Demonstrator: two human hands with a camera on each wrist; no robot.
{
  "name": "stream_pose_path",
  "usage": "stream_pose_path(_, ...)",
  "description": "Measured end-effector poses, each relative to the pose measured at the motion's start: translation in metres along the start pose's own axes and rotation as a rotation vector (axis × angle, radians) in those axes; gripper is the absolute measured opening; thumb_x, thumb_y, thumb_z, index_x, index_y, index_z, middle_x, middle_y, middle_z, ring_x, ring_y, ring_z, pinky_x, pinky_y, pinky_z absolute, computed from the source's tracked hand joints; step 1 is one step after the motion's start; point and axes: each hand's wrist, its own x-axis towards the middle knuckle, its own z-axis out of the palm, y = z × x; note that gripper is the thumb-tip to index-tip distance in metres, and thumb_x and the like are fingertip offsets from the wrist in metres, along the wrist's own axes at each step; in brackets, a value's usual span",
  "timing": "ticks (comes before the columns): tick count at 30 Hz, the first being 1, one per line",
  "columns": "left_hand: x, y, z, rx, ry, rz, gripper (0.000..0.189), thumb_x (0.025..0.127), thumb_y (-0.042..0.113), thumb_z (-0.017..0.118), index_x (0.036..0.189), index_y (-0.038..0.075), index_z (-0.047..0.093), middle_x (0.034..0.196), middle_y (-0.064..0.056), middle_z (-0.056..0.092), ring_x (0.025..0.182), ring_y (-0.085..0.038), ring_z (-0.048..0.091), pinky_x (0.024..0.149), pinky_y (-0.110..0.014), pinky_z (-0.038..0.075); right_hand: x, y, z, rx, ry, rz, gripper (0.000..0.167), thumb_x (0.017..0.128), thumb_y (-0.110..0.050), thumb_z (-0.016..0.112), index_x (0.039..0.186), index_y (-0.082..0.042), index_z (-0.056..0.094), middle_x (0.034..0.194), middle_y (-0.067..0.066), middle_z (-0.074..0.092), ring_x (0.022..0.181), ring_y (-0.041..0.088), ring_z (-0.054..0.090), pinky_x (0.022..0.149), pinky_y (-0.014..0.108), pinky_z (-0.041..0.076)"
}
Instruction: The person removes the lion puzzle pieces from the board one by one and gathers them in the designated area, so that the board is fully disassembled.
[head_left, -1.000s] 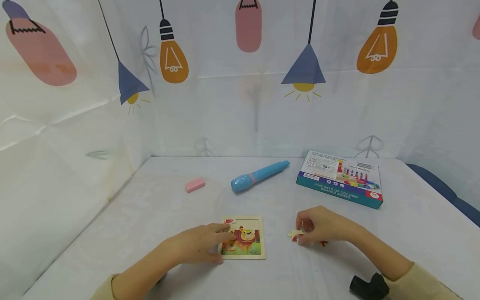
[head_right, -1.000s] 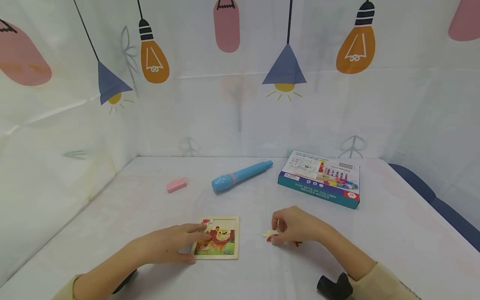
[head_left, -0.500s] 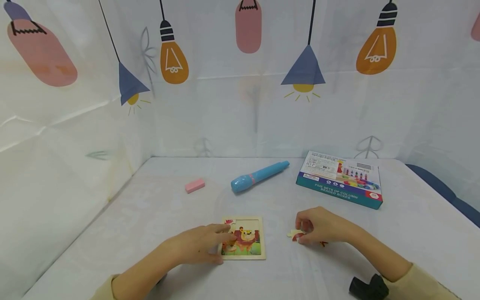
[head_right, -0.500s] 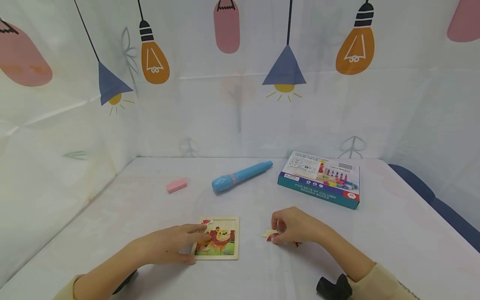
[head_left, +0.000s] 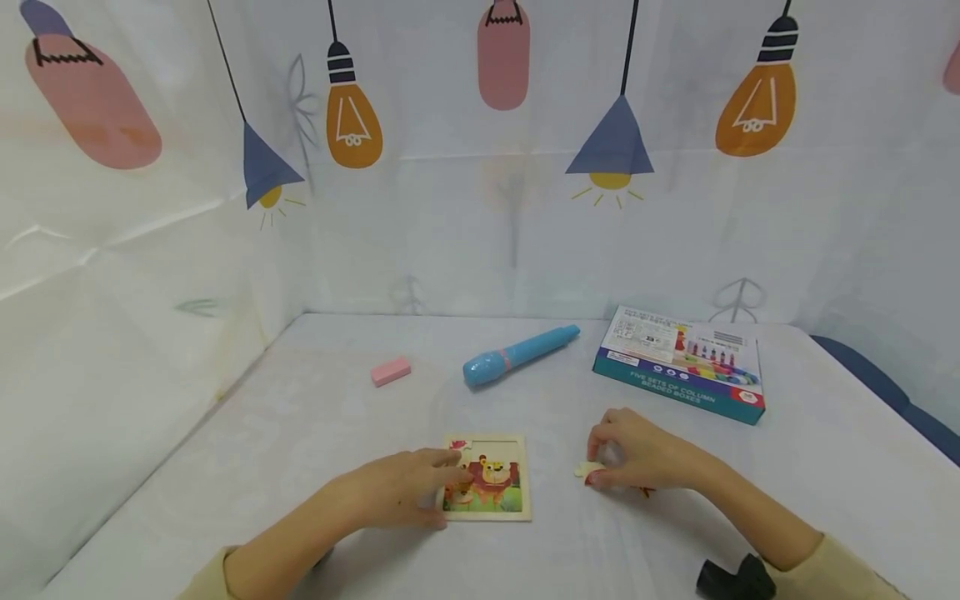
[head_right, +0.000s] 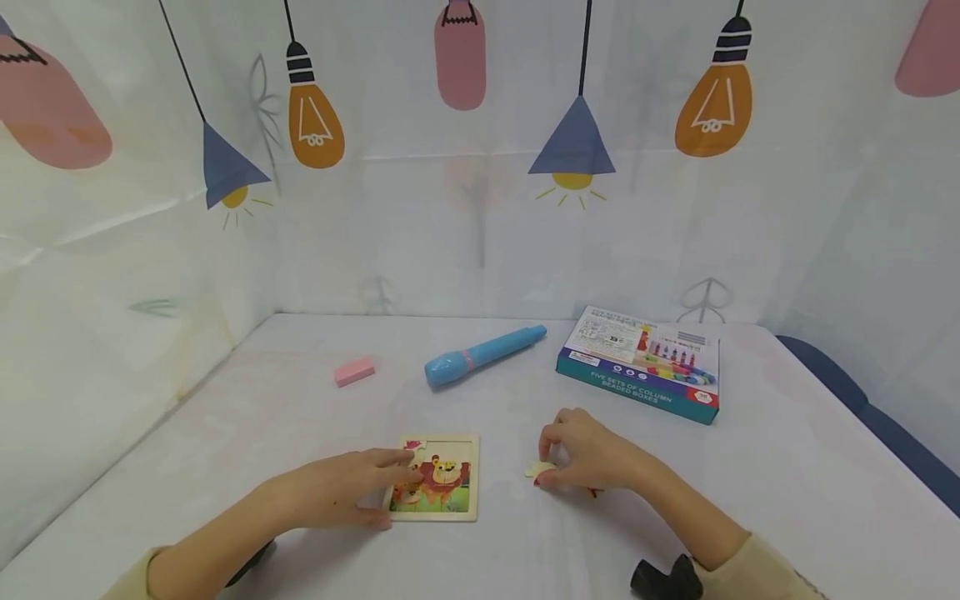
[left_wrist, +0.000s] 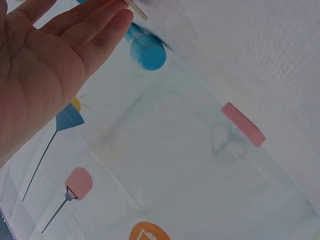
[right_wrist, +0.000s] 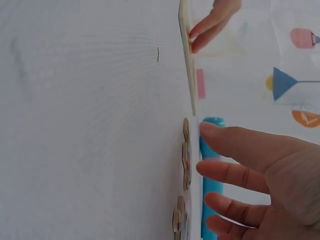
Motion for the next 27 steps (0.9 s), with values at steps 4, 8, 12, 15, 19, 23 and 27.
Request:
stream_pose_path(4, 0.000, 0.000, 0.000, 0.006, 0.008, 0.009, 0.056, 0.081, 0.038, 0.067, 0.133, 0.029, 0.048, 0.140, -0.002, 0.041, 0.125, -0.023, 0.041, 0.097, -0.042, 0.038, 0.001, -0.005, 0.001, 0.007, 0.024, -0.014, 0.018, 0.081, -0.039, 0.067, 0.091, -0.024, 0.064, 0.092, -0.006, 0.051, 0.091, 0.017, 0.043, 0.072, 0.028, 0.043)
stream_pose_path(8, 0.000, 0.000, 0.001, 0.009, 0.014, 0.026, 0.056, 0.081, 0.038, 0.067, 0.133, 0.028, 0.049, 0.140, -0.003, 0.041, 0.124, -0.023, 0.042, 0.096, -0.041, 0.039, 0.002, -0.010, 0.003, 0.054, 0.003, -0.012, 0.016, 0.084, -0.035, 0.065, 0.093, -0.022, 0.064, 0.093, -0.006, 0.053, 0.091, 0.017, 0.044, 0.072, 0.028, 0.044)
stream_pose_path(12, 0.000, -0.001, 0.002, 0.015, 0.022, 0.031, 0.056, 0.081, 0.038, 0.067, 0.133, 0.028, 0.049, 0.139, -0.003, 0.042, 0.124, -0.023, 0.042, 0.096, -0.041, 0.039, 0.004, -0.017, 0.004, 0.056, 0.007, -0.038, 0.015, 0.085, -0.034, 0.064, 0.094, -0.021, 0.063, 0.092, -0.007, 0.053, 0.090, 0.017, 0.045, 0.074, 0.030, 0.045)
stream_pose_path(15, 0.000, -0.001, 0.003, 0.014, 0.030, 0.028, 0.056, 0.081, 0.038, 0.068, 0.133, 0.028, 0.049, 0.139, -0.004, 0.042, 0.124, -0.024, 0.042, 0.096, -0.041, 0.039, 0.009, -0.023, 0.006, 0.026, 0.042, -0.075, 0.015, 0.086, -0.031, 0.063, 0.095, -0.020, 0.063, 0.093, -0.007, 0.053, 0.091, 0.017, 0.046, 0.079, 0.033, 0.045)
stream_pose_path(19, 0.000, 0.001, 0.003, 0.005, 0.032, 0.020, 0.055, 0.080, 0.038, 0.067, 0.132, 0.027, 0.050, 0.138, -0.005, 0.043, 0.123, -0.024, 0.042, 0.096, -0.042, 0.039, 0.018, -0.034, 0.011, -0.008, 0.081, -0.095, 0.013, 0.086, -0.026, 0.064, 0.097, -0.018, 0.063, 0.096, -0.007, 0.053, 0.095, 0.016, 0.046, 0.082, 0.035, 0.045)
stream_pose_path(23, 0.000, 0.000, 0.004, 0.009, 0.035, 0.020, 0.054, 0.080, 0.037, 0.067, 0.131, 0.027, 0.050, 0.137, -0.004, 0.044, 0.123, -0.024, 0.043, 0.095, -0.041, 0.040, 0.029, -0.047, 0.017, -0.013, 0.102, -0.117, 0.013, 0.086, -0.021, 0.065, 0.097, -0.016, 0.063, 0.097, -0.006, 0.053, 0.097, 0.016, 0.046, 0.083, 0.037, 0.045)
stream_pose_path(27, 0.000, -0.002, 0.005, -0.001, 0.040, 0.031, 0.053, 0.081, 0.036, 0.067, 0.130, 0.027, 0.051, 0.137, -0.004, 0.044, 0.122, -0.024, 0.043, 0.095, -0.042, 0.040, 0.037, -0.058, 0.022, -0.004, 0.104, -0.142, 0.013, 0.085, -0.018, 0.065, 0.097, -0.014, 0.063, 0.097, -0.002, 0.055, 0.097, 0.017, 0.045, 0.083, 0.038, 0.045)
